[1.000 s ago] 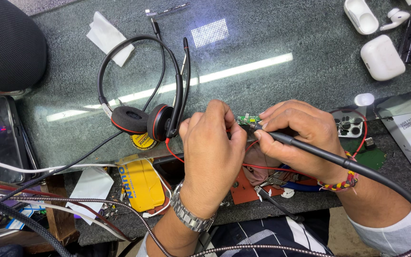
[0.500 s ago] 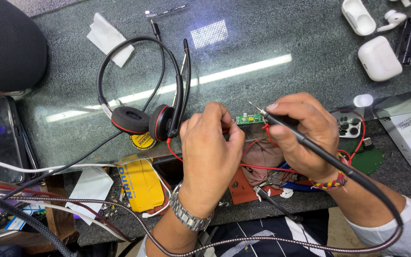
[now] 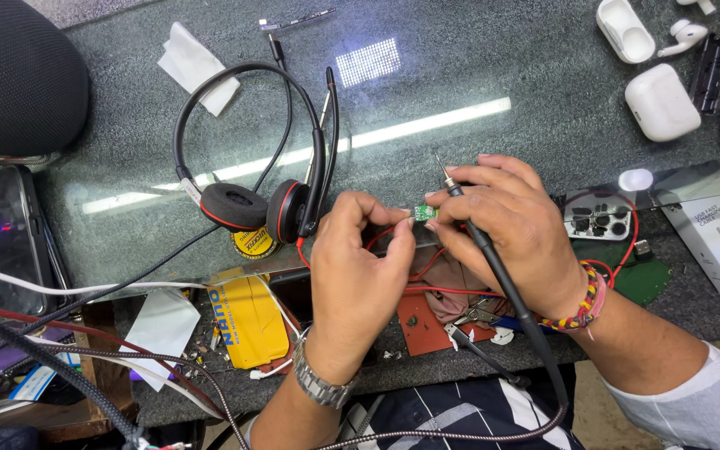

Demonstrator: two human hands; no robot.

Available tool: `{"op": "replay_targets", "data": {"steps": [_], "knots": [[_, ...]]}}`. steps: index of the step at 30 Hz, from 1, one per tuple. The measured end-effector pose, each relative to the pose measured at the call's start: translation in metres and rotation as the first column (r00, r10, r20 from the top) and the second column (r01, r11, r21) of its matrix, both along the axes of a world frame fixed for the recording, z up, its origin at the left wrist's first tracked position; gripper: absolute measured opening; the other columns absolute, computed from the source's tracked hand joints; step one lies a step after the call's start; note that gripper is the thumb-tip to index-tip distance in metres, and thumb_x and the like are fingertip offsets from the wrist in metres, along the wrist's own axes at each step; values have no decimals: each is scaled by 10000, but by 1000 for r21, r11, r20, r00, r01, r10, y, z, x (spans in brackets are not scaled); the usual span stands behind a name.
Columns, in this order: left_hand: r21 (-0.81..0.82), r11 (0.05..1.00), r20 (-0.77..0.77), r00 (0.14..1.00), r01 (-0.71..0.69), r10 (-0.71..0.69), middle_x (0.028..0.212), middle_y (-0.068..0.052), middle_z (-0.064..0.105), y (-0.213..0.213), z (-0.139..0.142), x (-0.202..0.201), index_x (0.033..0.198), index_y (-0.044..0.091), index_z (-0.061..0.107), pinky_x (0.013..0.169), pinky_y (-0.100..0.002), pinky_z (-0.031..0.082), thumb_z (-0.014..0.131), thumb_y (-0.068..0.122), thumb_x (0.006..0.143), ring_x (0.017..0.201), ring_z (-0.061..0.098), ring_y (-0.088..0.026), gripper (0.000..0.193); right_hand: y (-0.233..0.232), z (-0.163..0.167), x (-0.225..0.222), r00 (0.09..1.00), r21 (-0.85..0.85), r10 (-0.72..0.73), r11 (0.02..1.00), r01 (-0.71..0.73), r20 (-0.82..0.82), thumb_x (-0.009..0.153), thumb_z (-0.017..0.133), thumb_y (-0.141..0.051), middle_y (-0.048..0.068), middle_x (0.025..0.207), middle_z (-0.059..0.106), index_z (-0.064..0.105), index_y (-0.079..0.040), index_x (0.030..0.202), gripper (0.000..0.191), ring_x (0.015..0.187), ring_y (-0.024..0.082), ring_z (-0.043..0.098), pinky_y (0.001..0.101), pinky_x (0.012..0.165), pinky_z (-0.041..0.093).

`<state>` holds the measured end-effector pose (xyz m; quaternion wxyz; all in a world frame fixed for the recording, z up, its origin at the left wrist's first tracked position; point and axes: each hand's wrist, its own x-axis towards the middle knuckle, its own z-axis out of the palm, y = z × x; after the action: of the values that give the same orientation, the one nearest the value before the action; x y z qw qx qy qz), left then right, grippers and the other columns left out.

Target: The person solders red and black wires to a small green circuit board using a soldering iron and solder. They then briefly inspect the board and wires after completing the soldering.

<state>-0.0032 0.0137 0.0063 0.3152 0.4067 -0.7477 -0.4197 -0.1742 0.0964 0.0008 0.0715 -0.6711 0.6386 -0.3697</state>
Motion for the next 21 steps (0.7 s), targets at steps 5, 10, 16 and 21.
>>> {"op": "replay_targets", "data": {"steps": [5,10,16,21], "knots": [[224,974,-122,993,25,2,916,-90,758,-1,-1,3,950,18,526,776,-266,591,741,10,878,868,742,-127,227,1,-1,-1,1000,21,2,1000,-2,14,819,807,-119,39,1048,768,685,-95,944,177,1158,280,684,486,1126,422],[251,966,-177,984,64,-19,943,-110,755,-1,-3,3,966,5,495,793,-258,586,730,-6,904,900,729,-119,243,1,-1,-1,1000,11,5,1000,-5,16,823,804,-119,33,1035,769,673,-100,947,181,1151,277,691,487,1125,424],[254,965,-170,985,65,-22,954,-115,759,-1,-3,4,984,5,482,784,-259,587,722,-4,911,902,731,-122,251,0,-2,0,1000,-15,7,1000,-7,0,829,799,-110,34,1023,769,647,-103,945,192,1141,279,697,489,1112,431],[215,976,-140,990,46,-16,957,-112,772,0,-2,2,980,7,479,773,-254,595,720,7,913,896,753,-125,251,1,-2,0,1000,-25,7,1000,-7,-3,827,801,-108,34,1025,770,644,-104,949,199,1131,280,697,491,1112,433]]}}
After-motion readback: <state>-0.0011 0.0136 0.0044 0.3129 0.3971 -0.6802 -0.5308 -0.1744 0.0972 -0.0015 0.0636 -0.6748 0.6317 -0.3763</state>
